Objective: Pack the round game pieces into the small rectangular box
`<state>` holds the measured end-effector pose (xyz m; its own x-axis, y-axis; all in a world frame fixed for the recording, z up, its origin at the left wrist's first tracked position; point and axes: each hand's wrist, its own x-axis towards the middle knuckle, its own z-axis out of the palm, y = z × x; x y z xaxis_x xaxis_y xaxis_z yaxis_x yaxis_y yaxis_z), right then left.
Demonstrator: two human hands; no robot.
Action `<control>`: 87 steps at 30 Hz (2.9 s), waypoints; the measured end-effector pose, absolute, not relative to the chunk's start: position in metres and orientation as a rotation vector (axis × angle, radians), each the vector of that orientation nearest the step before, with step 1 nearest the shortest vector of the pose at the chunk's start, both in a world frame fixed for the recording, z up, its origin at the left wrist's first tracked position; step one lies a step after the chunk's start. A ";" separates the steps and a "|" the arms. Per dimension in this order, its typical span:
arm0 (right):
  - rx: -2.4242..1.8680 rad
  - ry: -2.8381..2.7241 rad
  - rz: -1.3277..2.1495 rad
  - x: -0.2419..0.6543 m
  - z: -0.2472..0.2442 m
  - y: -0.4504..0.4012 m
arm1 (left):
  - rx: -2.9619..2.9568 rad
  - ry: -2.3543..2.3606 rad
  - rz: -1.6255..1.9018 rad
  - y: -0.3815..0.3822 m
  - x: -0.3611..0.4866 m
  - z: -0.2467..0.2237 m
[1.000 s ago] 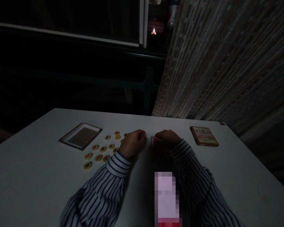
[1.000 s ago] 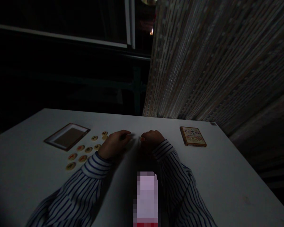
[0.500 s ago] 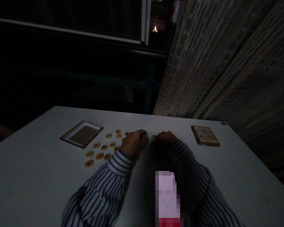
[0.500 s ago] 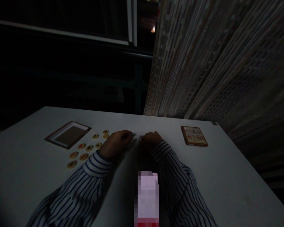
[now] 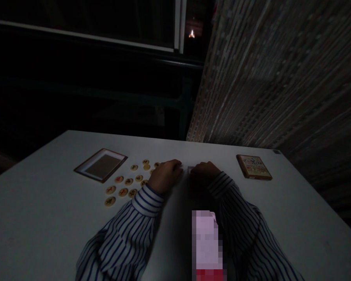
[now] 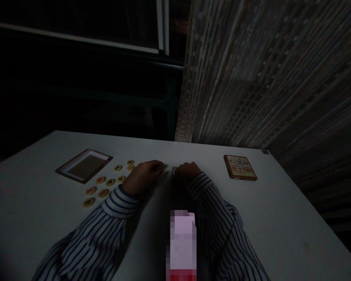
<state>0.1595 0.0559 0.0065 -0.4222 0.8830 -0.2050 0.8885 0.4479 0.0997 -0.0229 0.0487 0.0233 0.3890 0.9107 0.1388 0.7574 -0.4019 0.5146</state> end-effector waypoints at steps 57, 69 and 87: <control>1.730 2.566 0.065 0.187 0.051 0.008 | 2.310 1.452 0.579 0.040 -0.024 0.037; 2.255 2.782 -0.161 0.225 -0.034 -0.024 | 2.199 1.396 0.732 -0.009 -0.017 0.008; 2.658 2.682 -0.708 0.228 -0.072 -0.022 | 2.032 1.253 0.892 -0.030 0.009 -0.045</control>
